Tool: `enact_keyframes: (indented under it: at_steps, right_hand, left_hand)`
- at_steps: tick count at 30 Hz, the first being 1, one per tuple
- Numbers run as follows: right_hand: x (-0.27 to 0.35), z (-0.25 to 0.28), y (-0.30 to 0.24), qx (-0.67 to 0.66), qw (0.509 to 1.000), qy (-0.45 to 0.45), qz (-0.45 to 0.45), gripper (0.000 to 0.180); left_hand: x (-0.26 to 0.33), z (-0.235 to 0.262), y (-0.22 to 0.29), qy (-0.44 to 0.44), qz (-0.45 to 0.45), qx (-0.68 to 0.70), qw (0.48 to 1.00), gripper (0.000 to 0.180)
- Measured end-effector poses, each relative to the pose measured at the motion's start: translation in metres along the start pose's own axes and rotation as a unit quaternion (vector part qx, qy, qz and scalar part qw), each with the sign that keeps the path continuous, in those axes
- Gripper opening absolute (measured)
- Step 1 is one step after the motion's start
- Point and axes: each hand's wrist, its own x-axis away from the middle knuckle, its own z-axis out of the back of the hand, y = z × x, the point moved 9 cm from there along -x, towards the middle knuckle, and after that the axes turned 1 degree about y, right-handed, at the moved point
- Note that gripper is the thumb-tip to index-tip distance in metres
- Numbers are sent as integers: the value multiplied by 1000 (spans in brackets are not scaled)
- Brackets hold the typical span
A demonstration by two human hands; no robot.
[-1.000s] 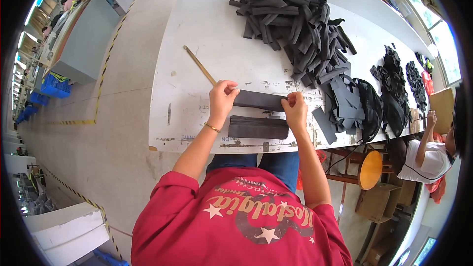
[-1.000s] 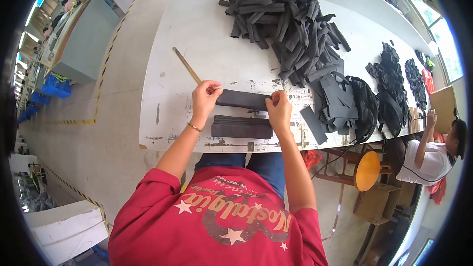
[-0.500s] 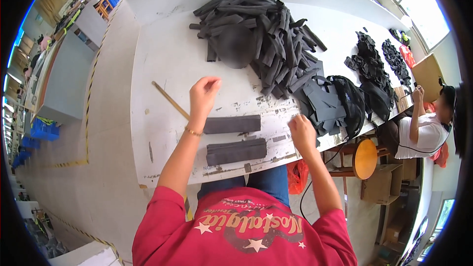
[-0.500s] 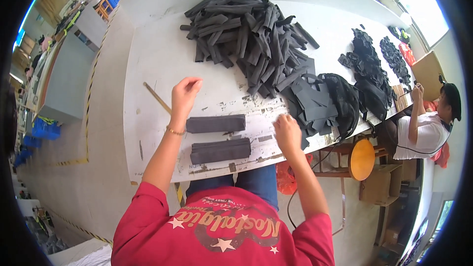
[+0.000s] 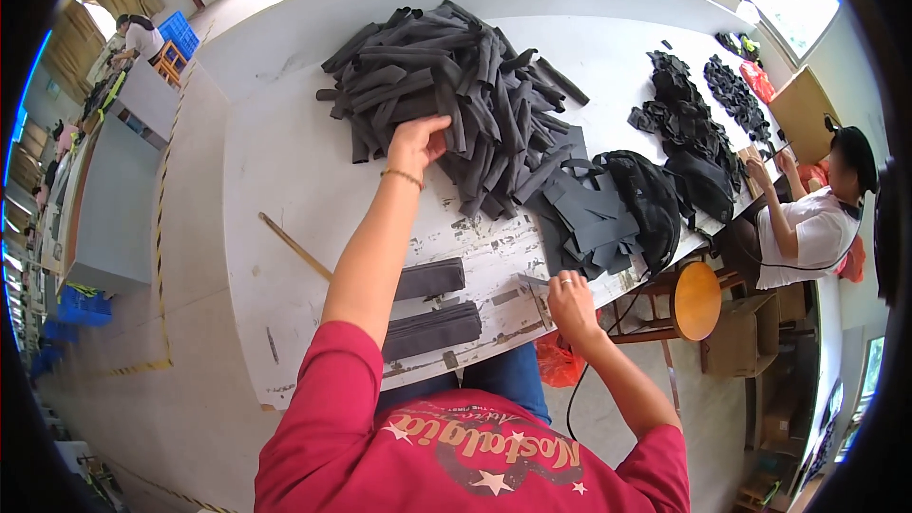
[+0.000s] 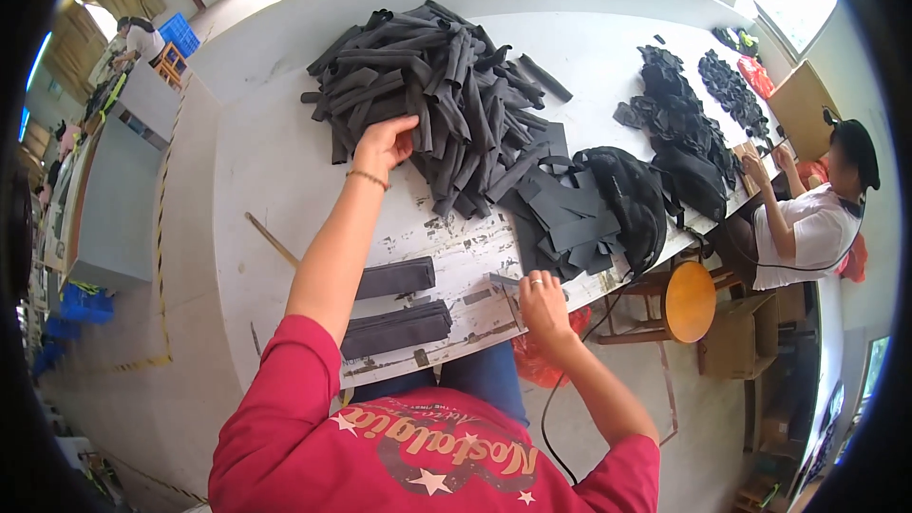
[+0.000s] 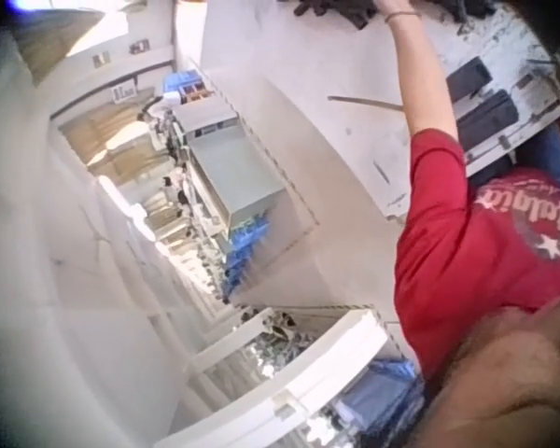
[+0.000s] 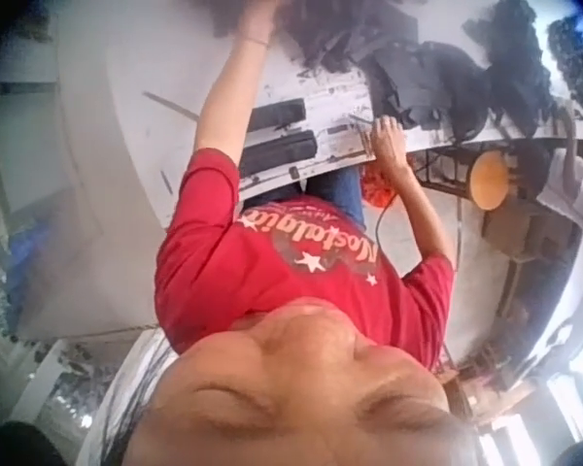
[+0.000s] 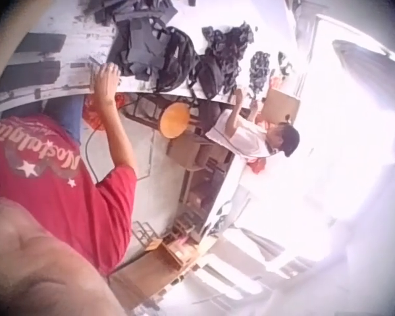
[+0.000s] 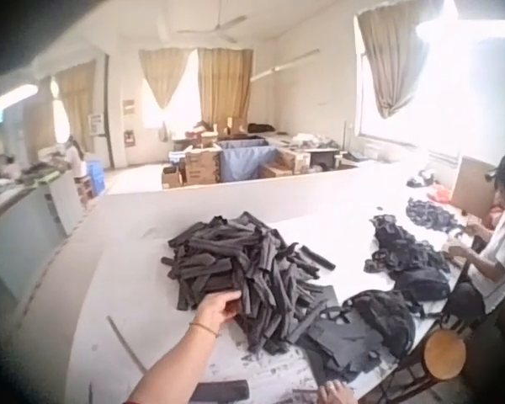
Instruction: The person is assembling or sorting gray foam components at a workbench in a manufacturing environment.
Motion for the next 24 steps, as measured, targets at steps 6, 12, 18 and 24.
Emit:
enact_keyframes:
  at_steps: [6, 12, 18, 24]
  right_hand:
    - [-15, 57, 38, -411, 895, 141, -104, 30]
    - [-16, 87, -14, -418, 900, 105, -59, 34]
    - [-8, 139, -56, -524, 820, 230, -21, 32]
    - [-24, 130, -100, -590, 777, 216, -39, 23]
  left_hand:
    - [96, -27, -27, -131, 0, 139, 982, 17]
    - [163, -16, -30, -37, -59, 156, 985, 16]
    - [192, -16, -42, 25, -128, 229, 965, 18]
    - [234, -39, -42, -19, -193, 181, 964, 12]
